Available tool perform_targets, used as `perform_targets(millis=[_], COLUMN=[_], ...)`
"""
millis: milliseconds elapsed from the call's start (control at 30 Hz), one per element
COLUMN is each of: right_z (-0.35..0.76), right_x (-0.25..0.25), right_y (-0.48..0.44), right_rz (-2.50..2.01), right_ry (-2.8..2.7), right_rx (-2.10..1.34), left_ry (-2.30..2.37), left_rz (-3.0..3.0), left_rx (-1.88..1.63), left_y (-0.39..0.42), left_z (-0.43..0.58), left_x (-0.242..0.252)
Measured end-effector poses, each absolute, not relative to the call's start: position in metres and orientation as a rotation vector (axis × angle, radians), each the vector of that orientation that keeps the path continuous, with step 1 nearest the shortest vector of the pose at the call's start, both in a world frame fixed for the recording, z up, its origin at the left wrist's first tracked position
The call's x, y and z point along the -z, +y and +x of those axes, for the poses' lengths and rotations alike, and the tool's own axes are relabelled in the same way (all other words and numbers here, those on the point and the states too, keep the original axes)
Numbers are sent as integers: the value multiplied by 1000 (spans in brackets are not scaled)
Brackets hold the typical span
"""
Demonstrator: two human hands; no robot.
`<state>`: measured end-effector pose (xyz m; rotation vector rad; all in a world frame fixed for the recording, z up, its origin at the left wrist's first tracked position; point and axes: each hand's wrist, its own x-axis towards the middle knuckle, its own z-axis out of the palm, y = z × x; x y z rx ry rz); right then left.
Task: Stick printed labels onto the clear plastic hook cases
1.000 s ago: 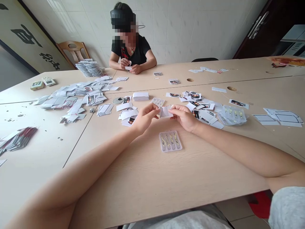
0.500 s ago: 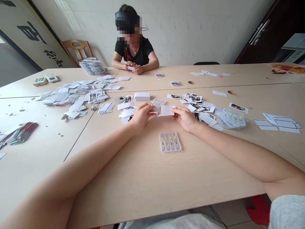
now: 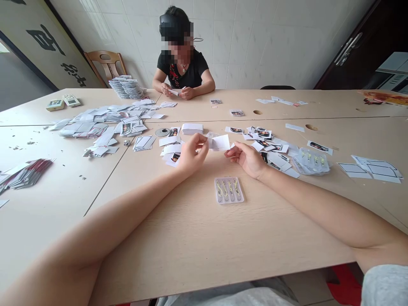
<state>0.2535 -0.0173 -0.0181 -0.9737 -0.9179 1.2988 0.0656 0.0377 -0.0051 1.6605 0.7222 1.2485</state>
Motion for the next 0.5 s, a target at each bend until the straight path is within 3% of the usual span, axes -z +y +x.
perform_targets(millis=[200,500], right_z=[257,249], right_x=[10,11], right_y=[-17,-28], right_rz=[-974,-932], right_ry=[-947,-1118], right_rx=[-1417,-1343], left_ry=[553,304], left_rz=[2656,2864], left_rx=[-1159,-1068], left_y=[26,26], left_z=[61,64], left_x=[8,9])
